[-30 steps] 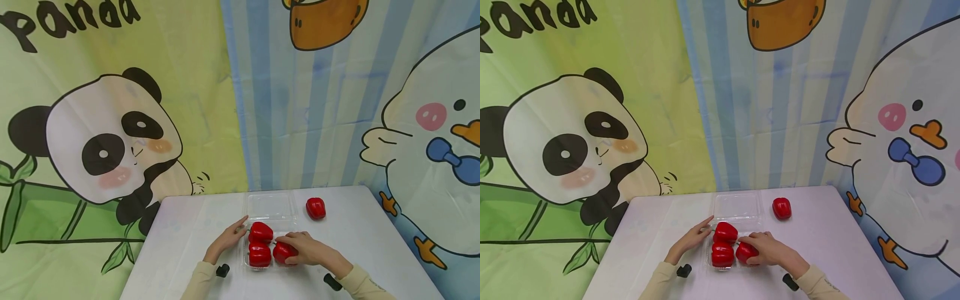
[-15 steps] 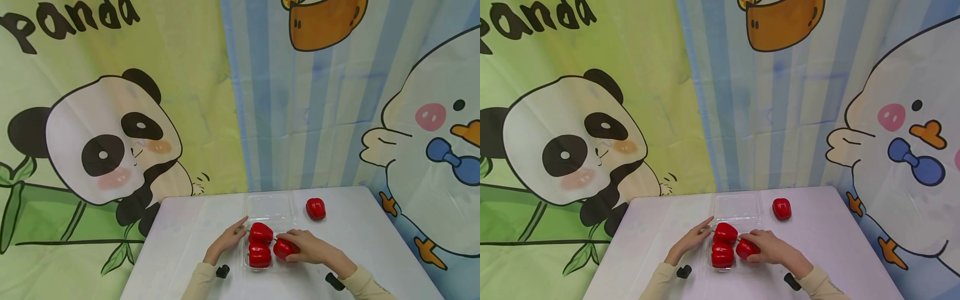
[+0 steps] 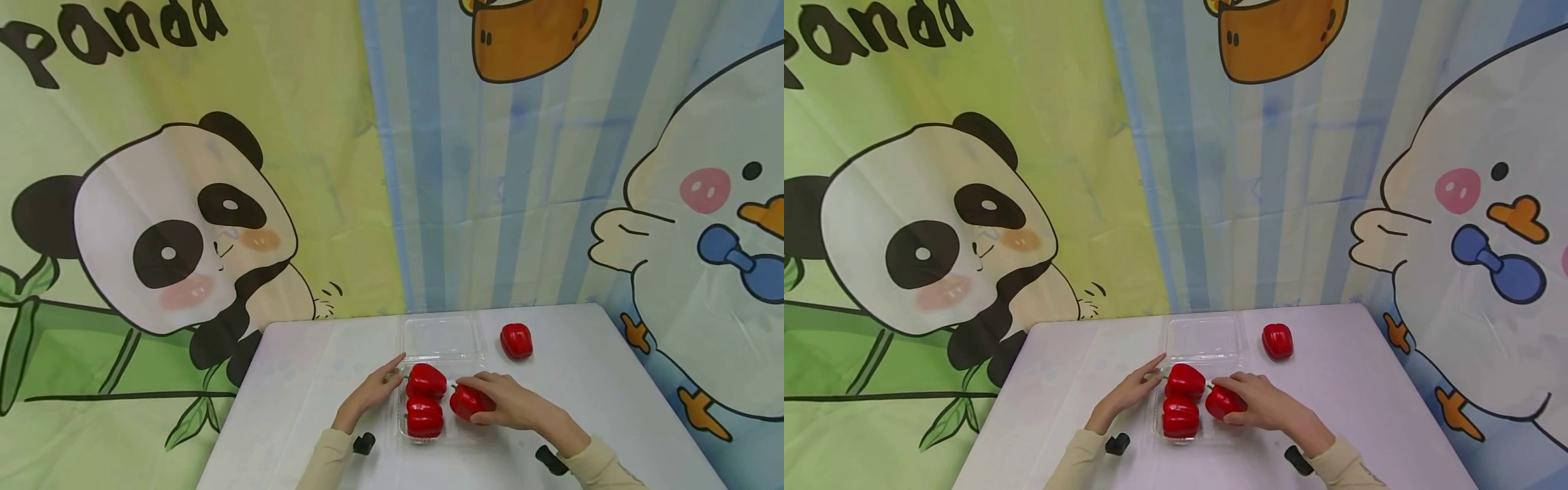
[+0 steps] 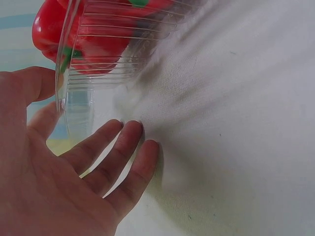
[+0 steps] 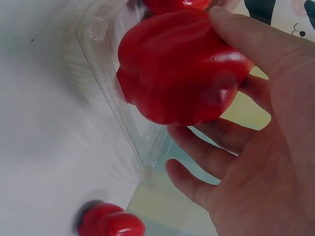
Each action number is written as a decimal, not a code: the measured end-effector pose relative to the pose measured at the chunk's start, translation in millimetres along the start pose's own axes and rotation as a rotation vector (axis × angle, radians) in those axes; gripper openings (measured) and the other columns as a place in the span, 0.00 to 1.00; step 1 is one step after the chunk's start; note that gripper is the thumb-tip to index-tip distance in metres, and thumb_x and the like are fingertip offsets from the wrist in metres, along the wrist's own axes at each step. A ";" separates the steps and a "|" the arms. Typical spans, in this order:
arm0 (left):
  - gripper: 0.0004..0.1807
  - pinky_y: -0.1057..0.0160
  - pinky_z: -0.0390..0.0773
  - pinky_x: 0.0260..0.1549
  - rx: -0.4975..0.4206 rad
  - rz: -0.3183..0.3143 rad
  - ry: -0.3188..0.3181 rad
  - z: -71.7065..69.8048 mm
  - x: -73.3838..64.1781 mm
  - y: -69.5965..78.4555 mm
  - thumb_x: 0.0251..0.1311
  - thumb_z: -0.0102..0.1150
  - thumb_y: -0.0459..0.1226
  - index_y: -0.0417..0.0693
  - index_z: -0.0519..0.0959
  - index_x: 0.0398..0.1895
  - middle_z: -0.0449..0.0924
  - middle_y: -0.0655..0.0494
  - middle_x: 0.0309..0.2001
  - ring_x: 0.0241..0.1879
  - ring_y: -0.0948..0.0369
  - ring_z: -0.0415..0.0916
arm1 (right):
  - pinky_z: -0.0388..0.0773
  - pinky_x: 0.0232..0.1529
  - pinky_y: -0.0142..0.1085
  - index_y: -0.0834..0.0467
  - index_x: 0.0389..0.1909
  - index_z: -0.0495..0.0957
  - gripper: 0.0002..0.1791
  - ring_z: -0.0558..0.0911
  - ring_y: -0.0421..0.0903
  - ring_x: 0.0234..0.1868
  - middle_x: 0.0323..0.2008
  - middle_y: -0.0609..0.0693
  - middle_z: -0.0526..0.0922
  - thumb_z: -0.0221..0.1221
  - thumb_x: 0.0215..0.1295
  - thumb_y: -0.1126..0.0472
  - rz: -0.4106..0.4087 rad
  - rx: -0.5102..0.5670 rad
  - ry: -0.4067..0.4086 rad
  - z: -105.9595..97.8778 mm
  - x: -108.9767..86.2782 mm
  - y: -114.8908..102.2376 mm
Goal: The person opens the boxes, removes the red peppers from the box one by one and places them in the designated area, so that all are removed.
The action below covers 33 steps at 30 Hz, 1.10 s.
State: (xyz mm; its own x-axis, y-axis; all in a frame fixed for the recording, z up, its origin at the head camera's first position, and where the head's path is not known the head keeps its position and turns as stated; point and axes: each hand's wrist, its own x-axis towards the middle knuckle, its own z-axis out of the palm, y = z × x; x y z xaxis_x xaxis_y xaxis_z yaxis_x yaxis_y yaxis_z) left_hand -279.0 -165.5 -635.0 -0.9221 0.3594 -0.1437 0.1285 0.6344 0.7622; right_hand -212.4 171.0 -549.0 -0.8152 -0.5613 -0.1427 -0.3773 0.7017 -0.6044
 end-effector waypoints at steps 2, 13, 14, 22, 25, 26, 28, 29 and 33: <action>0.30 0.34 0.72 0.61 0.001 0.000 -0.001 -0.1 -0.4 0.4 0.74 0.48 0.52 0.71 0.59 0.77 0.73 0.43 0.67 0.64 0.42 0.72 | 0.86 0.44 0.48 0.45 0.70 0.69 0.41 0.72 0.52 0.60 0.60 0.47 0.76 0.74 0.54 0.47 0.003 0.004 0.005 -1.3 -0.7 0.2; 0.31 0.33 0.72 0.60 -0.006 0.004 -0.004 -1.9 -1.2 1.8 0.73 0.49 0.52 0.71 0.59 0.78 0.72 0.43 0.68 0.64 0.40 0.72 | 0.86 0.43 0.47 0.37 0.67 0.70 0.39 0.73 0.52 0.59 0.59 0.47 0.76 0.74 0.53 0.45 0.003 0.006 0.036 -8.6 -3.2 -0.4; 0.31 0.33 0.72 0.60 -0.006 0.005 -0.004 -2.0 -1.0 1.7 0.73 0.50 0.52 0.71 0.59 0.78 0.72 0.43 0.68 0.64 0.40 0.72 | 0.86 0.43 0.47 0.37 0.67 0.70 0.39 0.73 0.52 0.59 0.59 0.47 0.76 0.73 0.53 0.44 -0.001 0.000 0.039 -9.0 -3.2 -0.3; 0.31 0.34 0.72 0.61 -0.006 -0.002 -0.007 -0.8 -0.9 1.6 0.73 0.49 0.52 0.72 0.58 0.78 0.73 0.44 0.67 0.64 0.41 0.72 | 0.86 0.42 0.45 0.38 0.68 0.70 0.40 0.73 0.51 0.58 0.59 0.47 0.76 0.73 0.54 0.43 -0.009 -0.039 0.067 -12.9 -4.2 0.9; 0.31 0.34 0.72 0.61 -0.004 -0.004 -0.006 -0.6 -0.9 1.5 0.73 0.49 0.52 0.72 0.59 0.78 0.73 0.44 0.67 0.64 0.41 0.72 | 0.86 0.42 0.44 0.38 0.68 0.69 0.40 0.73 0.51 0.58 0.60 0.47 0.76 0.73 0.53 0.44 -0.012 -0.047 0.076 -14.9 -5.4 0.0; 0.31 0.34 0.72 0.61 -0.005 -0.004 -0.006 -0.6 -1.0 1.6 0.73 0.49 0.52 0.72 0.59 0.78 0.73 0.44 0.67 0.64 0.41 0.72 | 0.86 0.41 0.44 0.38 0.68 0.70 0.40 0.73 0.51 0.58 0.60 0.47 0.76 0.73 0.53 0.44 -0.012 -0.048 0.079 -15.6 -6.0 -0.3; 0.31 0.34 0.72 0.61 -0.005 -0.004 -0.006 -0.7 -1.1 1.8 0.73 0.48 0.53 0.72 0.59 0.78 0.73 0.44 0.67 0.64 0.41 0.72 | 0.86 0.41 0.44 0.39 0.68 0.70 0.40 0.73 0.52 0.58 0.60 0.47 0.77 0.73 0.53 0.44 -0.009 -0.048 0.084 -17.0 -7.2 -1.1; 0.31 0.34 0.72 0.61 -0.006 -0.004 -0.005 -0.7 -1.1 1.9 0.73 0.48 0.53 0.71 0.59 0.78 0.73 0.44 0.67 0.64 0.41 0.72 | 0.86 0.41 0.44 0.39 0.68 0.70 0.41 0.73 0.52 0.59 0.60 0.48 0.77 0.74 0.52 0.44 -0.007 -0.049 0.085 -17.8 -7.8 -1.4; 0.30 0.34 0.72 0.61 -0.009 -0.005 -0.003 -1.1 -1.3 2.5 0.74 0.48 0.52 0.72 0.59 0.77 0.73 0.44 0.67 0.64 0.41 0.72 | 0.86 0.41 0.43 0.40 0.68 0.70 0.42 0.74 0.52 0.59 0.59 0.48 0.77 0.74 0.51 0.43 0.001 -0.049 0.095 -20.8 -9.9 -1.9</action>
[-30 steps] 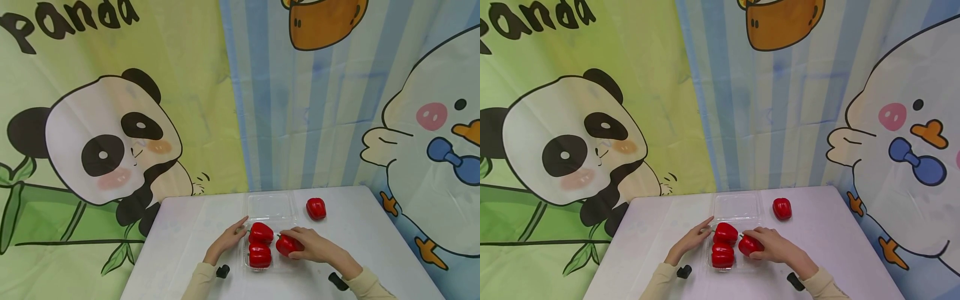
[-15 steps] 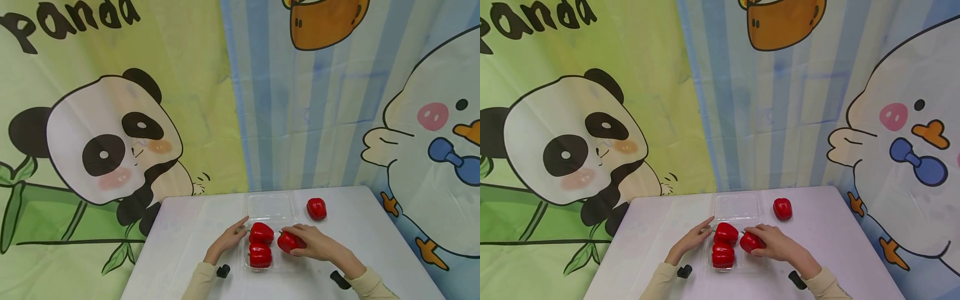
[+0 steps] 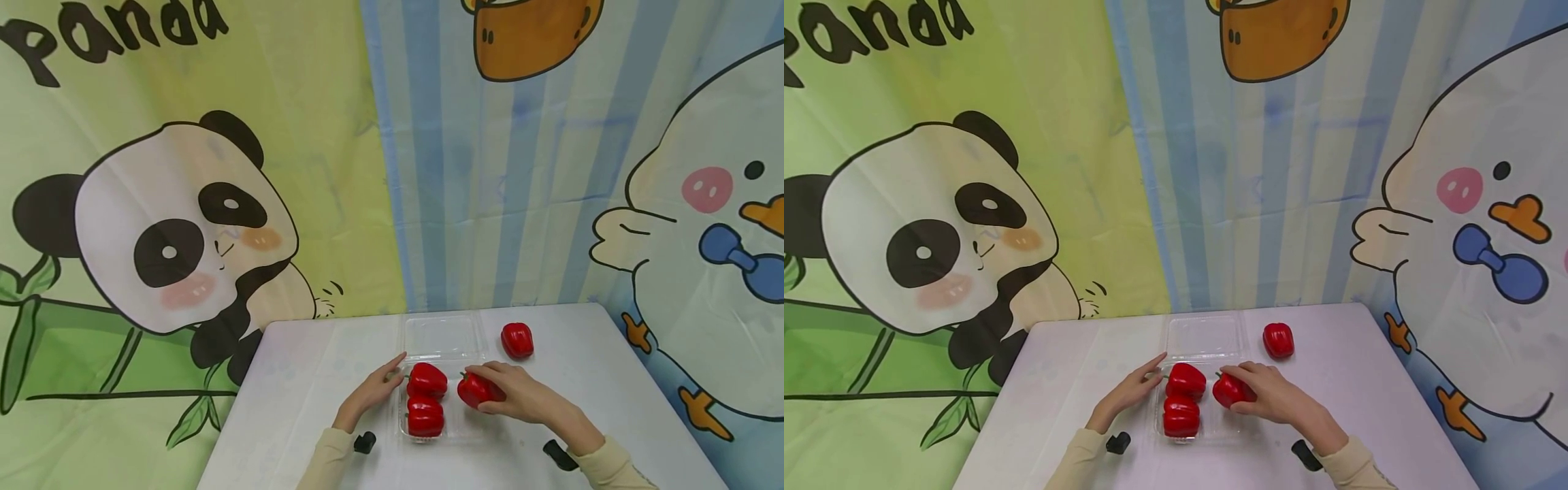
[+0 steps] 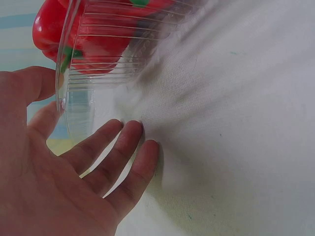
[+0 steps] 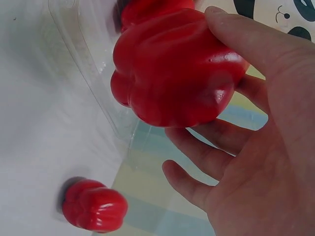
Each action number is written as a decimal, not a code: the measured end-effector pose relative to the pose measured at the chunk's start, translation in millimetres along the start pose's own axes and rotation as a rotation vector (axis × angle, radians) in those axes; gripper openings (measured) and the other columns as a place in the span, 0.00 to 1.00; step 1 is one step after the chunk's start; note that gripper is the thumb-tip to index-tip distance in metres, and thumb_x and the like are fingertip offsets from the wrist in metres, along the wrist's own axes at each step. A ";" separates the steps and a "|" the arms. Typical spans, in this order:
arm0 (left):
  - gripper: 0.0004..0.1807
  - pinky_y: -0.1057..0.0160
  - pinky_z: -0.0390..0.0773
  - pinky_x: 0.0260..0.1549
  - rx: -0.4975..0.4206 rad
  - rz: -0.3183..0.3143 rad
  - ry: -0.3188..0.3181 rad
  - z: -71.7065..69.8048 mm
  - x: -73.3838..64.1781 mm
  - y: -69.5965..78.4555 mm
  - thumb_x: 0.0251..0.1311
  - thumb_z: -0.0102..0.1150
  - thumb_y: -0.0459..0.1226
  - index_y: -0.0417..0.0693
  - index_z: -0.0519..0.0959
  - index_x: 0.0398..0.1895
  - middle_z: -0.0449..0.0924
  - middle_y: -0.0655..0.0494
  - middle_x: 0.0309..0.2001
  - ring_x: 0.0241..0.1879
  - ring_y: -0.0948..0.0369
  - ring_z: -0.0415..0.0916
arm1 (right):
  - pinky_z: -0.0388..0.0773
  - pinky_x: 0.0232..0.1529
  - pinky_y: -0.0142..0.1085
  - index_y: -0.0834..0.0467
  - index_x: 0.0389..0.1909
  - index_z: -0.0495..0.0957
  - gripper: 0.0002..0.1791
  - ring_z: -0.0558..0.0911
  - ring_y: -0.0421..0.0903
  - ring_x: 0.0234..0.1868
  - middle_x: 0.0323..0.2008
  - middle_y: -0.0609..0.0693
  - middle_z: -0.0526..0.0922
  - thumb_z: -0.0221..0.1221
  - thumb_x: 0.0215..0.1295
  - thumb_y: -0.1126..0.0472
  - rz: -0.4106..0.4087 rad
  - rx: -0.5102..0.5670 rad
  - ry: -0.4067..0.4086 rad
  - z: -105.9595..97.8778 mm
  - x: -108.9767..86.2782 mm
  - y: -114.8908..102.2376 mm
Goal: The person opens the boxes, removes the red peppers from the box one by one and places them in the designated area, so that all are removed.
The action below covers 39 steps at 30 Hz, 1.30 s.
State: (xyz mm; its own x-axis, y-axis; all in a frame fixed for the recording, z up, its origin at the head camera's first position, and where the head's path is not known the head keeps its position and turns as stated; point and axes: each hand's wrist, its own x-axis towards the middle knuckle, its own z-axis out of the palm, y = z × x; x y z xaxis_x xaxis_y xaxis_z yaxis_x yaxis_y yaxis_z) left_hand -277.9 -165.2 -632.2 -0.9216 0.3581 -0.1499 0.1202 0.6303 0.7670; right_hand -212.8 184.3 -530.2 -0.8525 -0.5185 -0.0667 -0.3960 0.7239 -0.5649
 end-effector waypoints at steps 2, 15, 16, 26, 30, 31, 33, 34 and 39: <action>0.30 0.34 0.72 0.61 0.002 -0.003 0.001 0.1 -0.1 0.2 0.74 0.48 0.52 0.72 0.59 0.77 0.73 0.44 0.67 0.64 0.41 0.72 | 0.87 0.41 0.43 0.41 0.68 0.70 0.42 0.74 0.52 0.59 0.59 0.48 0.77 0.74 0.51 0.43 0.000 0.000 0.005 -1.0 -0.9 0.6; 0.30 0.35 0.73 0.60 0.005 0.007 0.000 -0.3 -1.6 1.4 0.75 0.48 0.50 0.70 0.59 0.78 0.74 0.43 0.66 0.62 0.43 0.74 | 0.87 0.41 0.45 0.41 0.68 0.70 0.42 0.74 0.53 0.59 0.60 0.51 0.77 0.75 0.50 0.43 0.023 -0.034 0.031 -5.8 -8.5 7.7; 0.30 0.35 0.73 0.60 0.004 0.007 -0.001 -0.3 -1.5 1.2 0.75 0.48 0.50 0.70 0.59 0.78 0.73 0.43 0.66 0.62 0.42 0.73 | 0.87 0.41 0.46 0.41 0.68 0.70 0.43 0.74 0.54 0.59 0.60 0.51 0.77 0.75 0.50 0.43 0.029 -0.031 0.033 -6.5 -9.4 8.4; 0.30 0.35 0.72 0.61 0.001 0.004 -0.001 -0.4 -1.1 1.4 0.74 0.48 0.50 0.69 0.59 0.78 0.73 0.43 0.67 0.63 0.42 0.73 | 0.87 0.41 0.46 0.42 0.69 0.70 0.42 0.75 0.55 0.59 0.61 0.53 0.77 0.74 0.51 0.42 0.035 -0.029 0.059 -13.9 -16.0 17.0; 0.30 0.34 0.72 0.61 0.002 -0.005 0.001 -0.6 -1.7 3.5 0.74 0.48 0.50 0.69 0.59 0.78 0.73 0.42 0.67 0.64 0.41 0.72 | 0.86 0.41 0.48 0.44 0.68 0.71 0.42 0.74 0.57 0.60 0.62 0.55 0.76 0.74 0.51 0.42 0.047 -0.017 0.069 -16.2 -18.1 19.1; 0.30 0.34 0.72 0.61 0.001 -0.005 0.002 -0.6 -1.6 3.7 0.74 0.48 0.50 0.69 0.59 0.78 0.73 0.42 0.67 0.64 0.41 0.72 | 0.86 0.41 0.48 0.44 0.68 0.71 0.42 0.74 0.57 0.60 0.62 0.55 0.76 0.74 0.51 0.42 0.054 -0.012 0.069 -16.4 -18.5 19.6; 0.30 0.34 0.72 0.61 0.002 -0.006 0.002 -0.6 -1.5 3.9 0.74 0.48 0.51 0.69 0.58 0.78 0.73 0.42 0.67 0.64 0.40 0.72 | 0.86 0.41 0.48 0.46 0.68 0.71 0.42 0.74 0.58 0.60 0.62 0.56 0.76 0.74 0.51 0.43 0.063 -0.004 0.068 -16.7 -19.0 20.8; 0.30 0.34 0.72 0.61 0.001 -0.003 0.002 -0.8 -1.4 4.0 0.75 0.48 0.50 0.69 0.58 0.78 0.73 0.42 0.67 0.64 0.40 0.72 | 0.86 0.41 0.48 0.47 0.68 0.71 0.43 0.74 0.58 0.59 0.62 0.56 0.76 0.74 0.50 0.43 0.064 -0.002 0.067 -16.5 -19.3 21.4; 0.30 0.34 0.72 0.61 -0.002 0.006 -0.002 -1.0 -1.1 4.0 0.75 0.48 0.50 0.69 0.58 0.78 0.73 0.42 0.67 0.64 0.40 0.72 | 0.86 0.42 0.49 0.48 0.68 0.71 0.43 0.73 0.60 0.61 0.63 0.58 0.75 0.74 0.50 0.44 0.090 0.010 0.070 -15.6 -20.7 24.7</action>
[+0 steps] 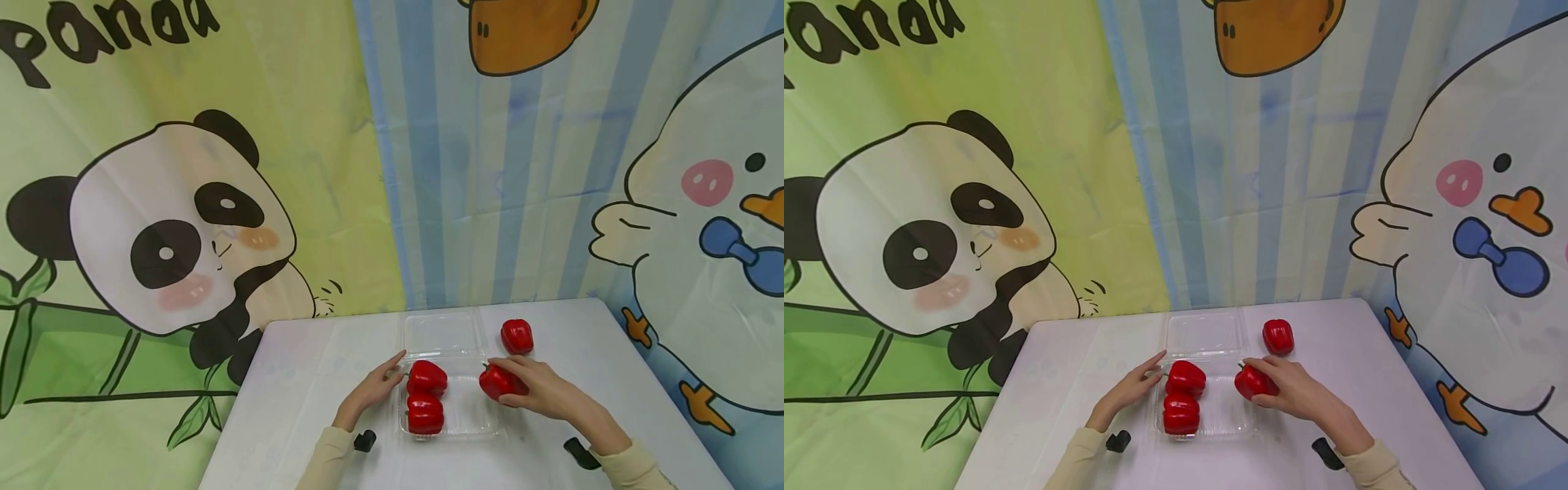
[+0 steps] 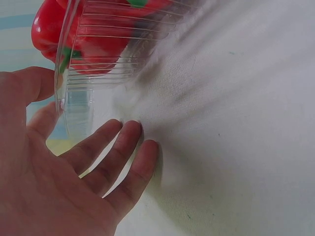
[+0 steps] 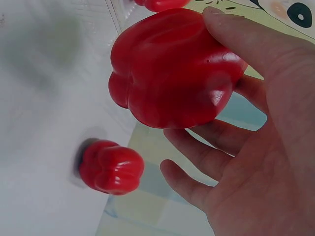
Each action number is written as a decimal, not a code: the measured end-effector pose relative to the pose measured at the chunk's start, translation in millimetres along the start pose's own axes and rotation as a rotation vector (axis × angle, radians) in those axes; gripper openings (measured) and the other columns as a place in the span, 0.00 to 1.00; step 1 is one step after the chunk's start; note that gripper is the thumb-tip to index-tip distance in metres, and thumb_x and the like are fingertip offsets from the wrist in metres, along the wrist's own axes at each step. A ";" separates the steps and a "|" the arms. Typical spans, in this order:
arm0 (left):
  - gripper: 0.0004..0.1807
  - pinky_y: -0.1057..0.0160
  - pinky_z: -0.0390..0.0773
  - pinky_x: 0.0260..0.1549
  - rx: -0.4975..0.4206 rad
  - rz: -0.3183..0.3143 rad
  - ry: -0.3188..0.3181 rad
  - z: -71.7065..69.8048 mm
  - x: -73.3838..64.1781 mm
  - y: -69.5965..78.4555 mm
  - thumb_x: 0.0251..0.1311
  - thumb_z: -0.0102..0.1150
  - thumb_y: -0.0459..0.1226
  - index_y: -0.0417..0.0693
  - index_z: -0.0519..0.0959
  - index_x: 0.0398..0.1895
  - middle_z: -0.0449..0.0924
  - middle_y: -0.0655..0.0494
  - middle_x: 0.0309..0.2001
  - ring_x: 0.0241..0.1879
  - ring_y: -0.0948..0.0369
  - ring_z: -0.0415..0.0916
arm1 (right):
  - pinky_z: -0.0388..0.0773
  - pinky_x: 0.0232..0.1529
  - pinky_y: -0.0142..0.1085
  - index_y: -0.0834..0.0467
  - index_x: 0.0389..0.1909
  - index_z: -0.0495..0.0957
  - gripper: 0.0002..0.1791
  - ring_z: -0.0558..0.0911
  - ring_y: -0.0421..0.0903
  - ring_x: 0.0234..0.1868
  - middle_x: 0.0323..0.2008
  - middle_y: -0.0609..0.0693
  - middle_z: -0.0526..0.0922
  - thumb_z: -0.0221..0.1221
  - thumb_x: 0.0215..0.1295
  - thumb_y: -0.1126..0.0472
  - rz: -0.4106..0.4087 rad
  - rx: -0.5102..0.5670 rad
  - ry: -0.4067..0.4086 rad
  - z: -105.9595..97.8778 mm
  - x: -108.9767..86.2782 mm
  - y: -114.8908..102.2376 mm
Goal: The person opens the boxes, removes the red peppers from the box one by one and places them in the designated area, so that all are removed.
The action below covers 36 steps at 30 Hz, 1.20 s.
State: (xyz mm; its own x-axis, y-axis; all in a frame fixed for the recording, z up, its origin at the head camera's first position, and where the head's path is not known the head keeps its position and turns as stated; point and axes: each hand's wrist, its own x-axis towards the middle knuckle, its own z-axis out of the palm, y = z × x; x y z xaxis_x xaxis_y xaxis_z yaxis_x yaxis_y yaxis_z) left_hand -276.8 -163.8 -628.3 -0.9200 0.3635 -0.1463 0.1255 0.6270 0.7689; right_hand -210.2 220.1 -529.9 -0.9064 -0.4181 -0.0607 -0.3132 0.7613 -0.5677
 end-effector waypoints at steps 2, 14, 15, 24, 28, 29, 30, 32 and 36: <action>0.30 0.34 0.72 0.61 -0.005 0.003 -0.002 -0.2 -0.1 0.3 0.74 0.48 0.50 0.68 0.58 0.78 0.73 0.42 0.67 0.64 0.40 0.71 | 0.86 0.43 0.49 0.47 0.69 0.71 0.44 0.73 0.60 0.62 0.63 0.57 0.75 0.75 0.49 0.44 0.015 0.010 0.001 -0.6 -0.3 0.7; 0.30 0.34 0.71 0.62 -0.005 0.010 0.000 0.2 0.7 -0.3 0.75 0.48 0.50 0.68 0.58 0.78 0.73 0.42 0.67 0.64 0.40 0.71 | 0.86 0.43 0.48 0.47 0.70 0.70 0.44 0.72 0.64 0.63 0.65 0.61 0.73 0.74 0.51 0.45 0.034 0.022 0.025 -6.8 -5.2 7.0; 0.30 0.34 0.71 0.62 -0.002 0.012 0.000 0.2 0.7 -0.3 0.75 0.47 0.50 0.68 0.58 0.78 0.73 0.42 0.67 0.64 0.40 0.72 | 0.87 0.43 0.48 0.47 0.70 0.70 0.44 0.72 0.64 0.63 0.65 0.61 0.73 0.74 0.51 0.45 0.035 0.024 0.028 -7.6 -5.9 7.8; 0.30 0.33 0.71 0.62 -0.029 0.000 -0.001 0.9 0.2 -0.9 0.75 0.48 0.49 0.70 0.58 0.78 0.71 0.42 0.69 0.65 0.38 0.71 | 0.87 0.42 0.47 0.49 0.71 0.69 0.42 0.73 0.64 0.62 0.66 0.63 0.72 0.72 0.56 0.44 0.021 0.013 0.059 -12.8 -10.3 16.9; 0.30 0.33 0.71 0.61 -0.033 -0.003 0.000 1.2 0.1 -0.7 0.74 0.48 0.49 0.70 0.59 0.78 0.71 0.41 0.69 0.65 0.38 0.71 | 0.87 0.42 0.47 0.49 0.70 0.69 0.43 0.73 0.64 0.61 0.64 0.63 0.73 0.72 0.54 0.43 0.043 0.025 0.059 -14.5 -10.9 19.2; 0.30 0.33 0.71 0.61 -0.032 -0.005 0.001 1.3 0.2 -0.8 0.74 0.48 0.50 0.70 0.59 0.78 0.71 0.41 0.69 0.65 0.38 0.71 | 0.87 0.42 0.47 0.49 0.70 0.69 0.43 0.73 0.64 0.61 0.64 0.63 0.73 0.72 0.54 0.43 0.053 0.028 0.058 -15.1 -11.2 19.6; 0.30 0.33 0.71 0.61 -0.031 -0.007 0.001 1.5 0.2 -0.9 0.74 0.48 0.50 0.70 0.59 0.78 0.71 0.41 0.69 0.65 0.39 0.71 | 0.87 0.41 0.47 0.49 0.70 0.69 0.43 0.73 0.64 0.61 0.64 0.63 0.73 0.73 0.53 0.42 0.060 0.033 0.058 -15.8 -11.7 19.8; 0.30 0.33 0.71 0.61 -0.027 -0.009 0.002 1.6 0.3 -0.9 0.74 0.48 0.50 0.71 0.58 0.78 0.71 0.42 0.69 0.65 0.39 0.71 | 0.87 0.41 0.47 0.48 0.70 0.69 0.44 0.73 0.64 0.60 0.63 0.63 0.73 0.73 0.53 0.42 0.068 0.035 0.060 -17.3 -12.4 20.5; 0.30 0.34 0.71 0.62 -0.023 -0.011 0.005 1.7 0.3 -0.7 0.75 0.48 0.50 0.70 0.58 0.78 0.72 0.42 0.68 0.65 0.39 0.71 | 0.87 0.39 0.46 0.49 0.70 0.68 0.44 0.74 0.64 0.59 0.62 0.64 0.74 0.74 0.52 0.44 0.069 0.031 0.072 -19.5 -13.6 22.2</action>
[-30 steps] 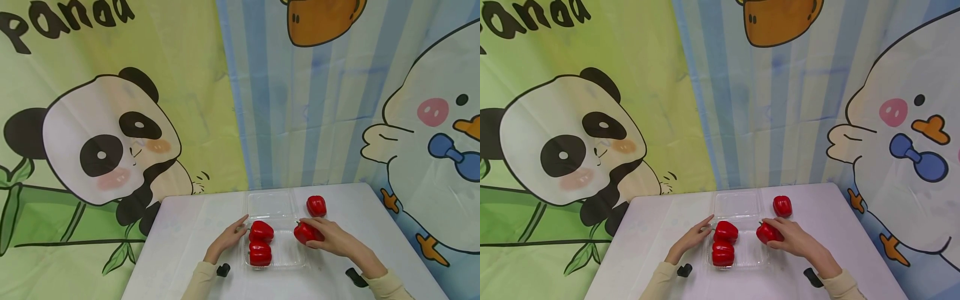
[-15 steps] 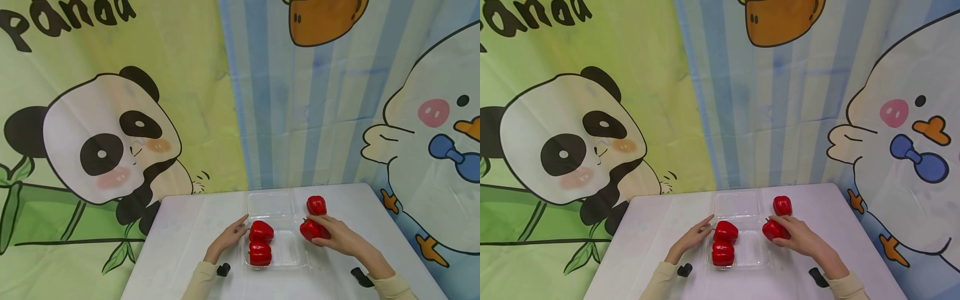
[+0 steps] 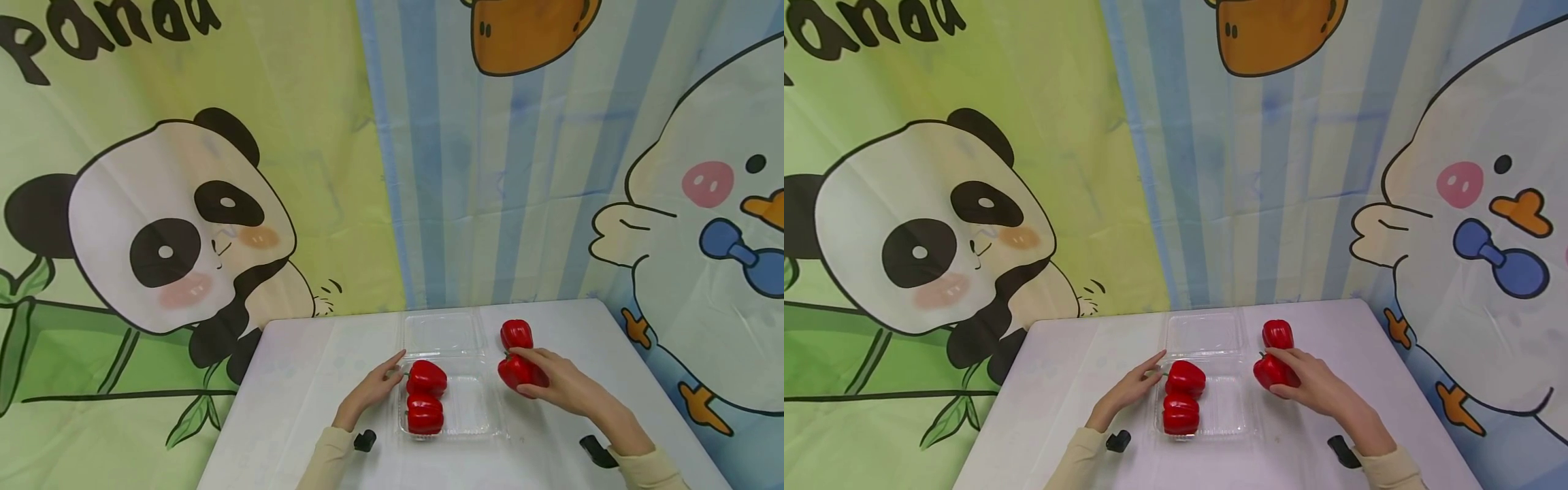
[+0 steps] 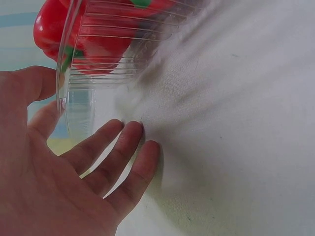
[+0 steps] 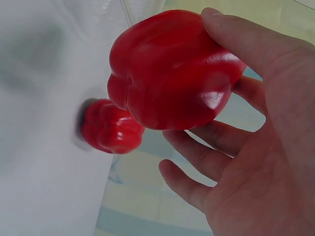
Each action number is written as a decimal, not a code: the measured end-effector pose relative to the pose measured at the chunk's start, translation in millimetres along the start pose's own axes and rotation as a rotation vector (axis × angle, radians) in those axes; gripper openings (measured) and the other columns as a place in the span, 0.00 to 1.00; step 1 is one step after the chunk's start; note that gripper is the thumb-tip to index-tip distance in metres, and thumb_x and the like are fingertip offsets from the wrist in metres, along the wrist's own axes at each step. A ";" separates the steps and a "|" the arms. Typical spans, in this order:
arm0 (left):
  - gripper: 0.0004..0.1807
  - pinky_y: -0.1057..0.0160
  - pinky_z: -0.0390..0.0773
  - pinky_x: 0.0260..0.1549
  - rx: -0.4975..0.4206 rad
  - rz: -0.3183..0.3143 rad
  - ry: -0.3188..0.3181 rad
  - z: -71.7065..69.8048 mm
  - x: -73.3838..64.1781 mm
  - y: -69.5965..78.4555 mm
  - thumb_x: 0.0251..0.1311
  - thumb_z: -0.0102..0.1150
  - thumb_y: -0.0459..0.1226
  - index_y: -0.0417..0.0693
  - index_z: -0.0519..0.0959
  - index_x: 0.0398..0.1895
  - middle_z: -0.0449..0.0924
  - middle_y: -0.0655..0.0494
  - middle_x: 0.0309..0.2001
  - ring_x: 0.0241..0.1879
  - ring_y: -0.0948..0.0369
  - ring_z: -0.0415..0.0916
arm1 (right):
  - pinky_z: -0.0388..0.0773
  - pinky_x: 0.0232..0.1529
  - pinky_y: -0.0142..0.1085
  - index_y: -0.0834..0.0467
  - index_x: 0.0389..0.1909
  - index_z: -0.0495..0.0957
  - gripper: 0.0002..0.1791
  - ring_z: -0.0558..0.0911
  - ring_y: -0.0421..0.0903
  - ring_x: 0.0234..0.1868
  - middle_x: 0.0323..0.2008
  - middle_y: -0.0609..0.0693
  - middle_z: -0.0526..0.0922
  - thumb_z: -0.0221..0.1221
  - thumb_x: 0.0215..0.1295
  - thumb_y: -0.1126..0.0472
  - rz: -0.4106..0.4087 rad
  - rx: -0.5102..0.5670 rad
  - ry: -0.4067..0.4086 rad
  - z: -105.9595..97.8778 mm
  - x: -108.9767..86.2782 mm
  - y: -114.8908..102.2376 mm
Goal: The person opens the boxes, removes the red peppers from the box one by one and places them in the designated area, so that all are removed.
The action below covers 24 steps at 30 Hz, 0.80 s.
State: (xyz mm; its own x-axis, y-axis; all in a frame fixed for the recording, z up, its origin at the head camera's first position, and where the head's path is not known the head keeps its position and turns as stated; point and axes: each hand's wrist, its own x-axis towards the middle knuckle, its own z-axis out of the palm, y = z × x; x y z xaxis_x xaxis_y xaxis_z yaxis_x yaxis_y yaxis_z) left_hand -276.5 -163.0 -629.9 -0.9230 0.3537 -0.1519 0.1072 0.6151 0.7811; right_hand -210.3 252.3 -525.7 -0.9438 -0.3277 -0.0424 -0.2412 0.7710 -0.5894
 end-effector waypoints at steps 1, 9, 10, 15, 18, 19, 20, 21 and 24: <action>0.30 0.34 0.71 0.62 0.000 0.000 0.000 -0.1 0.0 0.2 0.75 0.48 0.50 0.70 0.58 0.78 0.72 0.42 0.68 0.65 0.39 0.71 | 0.87 0.39 0.46 0.49 0.70 0.68 0.44 0.74 0.64 0.59 0.62 0.64 0.74 0.74 0.52 0.44 -0.003 -0.002 0.002 -0.4 -0.2 0.6; 0.30 0.34 0.72 0.61 0.000 0.000 0.000 -1.0 0.3 0.3 0.75 0.48 0.49 0.70 0.58 0.78 0.72 0.42 0.68 0.64 0.39 0.72 | 0.87 0.39 0.46 0.51 0.70 0.68 0.46 0.74 0.64 0.58 0.62 0.65 0.73 0.75 0.51 0.44 0.020 0.002 0.011 -3.3 -2.9 7.0; 0.30 0.34 0.72 0.61 -0.001 0.000 0.001 -0.9 0.3 0.3 0.75 0.48 0.49 0.70 0.58 0.78 0.72 0.42 0.68 0.64 0.39 0.72 | 0.87 0.39 0.46 0.50 0.70 0.68 0.46 0.74 0.64 0.58 0.62 0.65 0.73 0.75 0.50 0.44 0.028 0.006 0.012 -3.6 -3.5 8.0; 0.30 0.34 0.71 0.62 -0.003 0.006 -0.002 -1.0 0.6 -0.3 0.75 0.48 0.49 0.70 0.58 0.78 0.72 0.42 0.68 0.64 0.39 0.71 | 0.87 0.38 0.46 0.50 0.69 0.69 0.45 0.74 0.63 0.58 0.61 0.64 0.74 0.75 0.50 0.45 0.040 0.019 0.022 -4.6 -5.2 14.7; 0.30 0.35 0.71 0.62 0.001 0.007 -0.003 -1.0 0.5 -0.2 0.75 0.48 0.50 0.70 0.58 0.78 0.72 0.42 0.68 0.64 0.40 0.72 | 0.87 0.39 0.46 0.50 0.70 0.68 0.46 0.74 0.63 0.59 0.61 0.64 0.74 0.75 0.50 0.44 0.051 0.022 0.026 -5.4 -5.6 18.9; 0.30 0.35 0.71 0.62 0.003 0.006 -0.003 -0.9 0.4 -0.2 0.75 0.48 0.50 0.70 0.58 0.78 0.72 0.42 0.68 0.64 0.40 0.72 | 0.87 0.39 0.46 0.51 0.70 0.68 0.46 0.74 0.63 0.59 0.62 0.65 0.73 0.75 0.50 0.44 0.058 0.024 0.026 -5.8 -5.9 20.0; 0.30 0.35 0.71 0.62 0.004 0.005 -0.003 -0.7 0.3 -0.2 0.74 0.48 0.50 0.70 0.58 0.78 0.72 0.42 0.68 0.64 0.40 0.72 | 0.87 0.39 0.46 0.51 0.70 0.68 0.47 0.74 0.64 0.58 0.62 0.65 0.73 0.75 0.50 0.44 0.063 0.026 0.025 -6.4 -6.5 21.0; 0.30 0.35 0.72 0.62 0.004 0.005 -0.003 -0.8 0.2 -0.1 0.74 0.48 0.50 0.70 0.58 0.78 0.72 0.42 0.68 0.64 0.40 0.72 | 0.87 0.39 0.46 0.51 0.70 0.68 0.47 0.74 0.64 0.58 0.62 0.65 0.73 0.75 0.49 0.44 0.069 0.029 0.025 -7.1 -7.1 22.0; 0.30 0.35 0.72 0.61 0.007 -0.003 -0.003 -0.5 -0.3 0.2 0.74 0.48 0.51 0.71 0.58 0.78 0.72 0.43 0.67 0.63 0.40 0.72 | 0.87 0.38 0.46 0.52 0.70 0.67 0.48 0.74 0.64 0.58 0.61 0.66 0.73 0.75 0.50 0.43 0.087 0.028 0.026 -9.4 -9.2 25.3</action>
State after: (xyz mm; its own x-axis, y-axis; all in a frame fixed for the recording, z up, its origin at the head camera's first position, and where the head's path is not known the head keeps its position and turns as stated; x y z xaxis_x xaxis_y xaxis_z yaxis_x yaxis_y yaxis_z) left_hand -276.4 -163.3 -629.4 -0.9223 0.3538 -0.1555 0.1074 0.6211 0.7763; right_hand -209.9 280.0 -532.6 -0.9666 -0.2454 -0.0741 -0.1517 0.7806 -0.6063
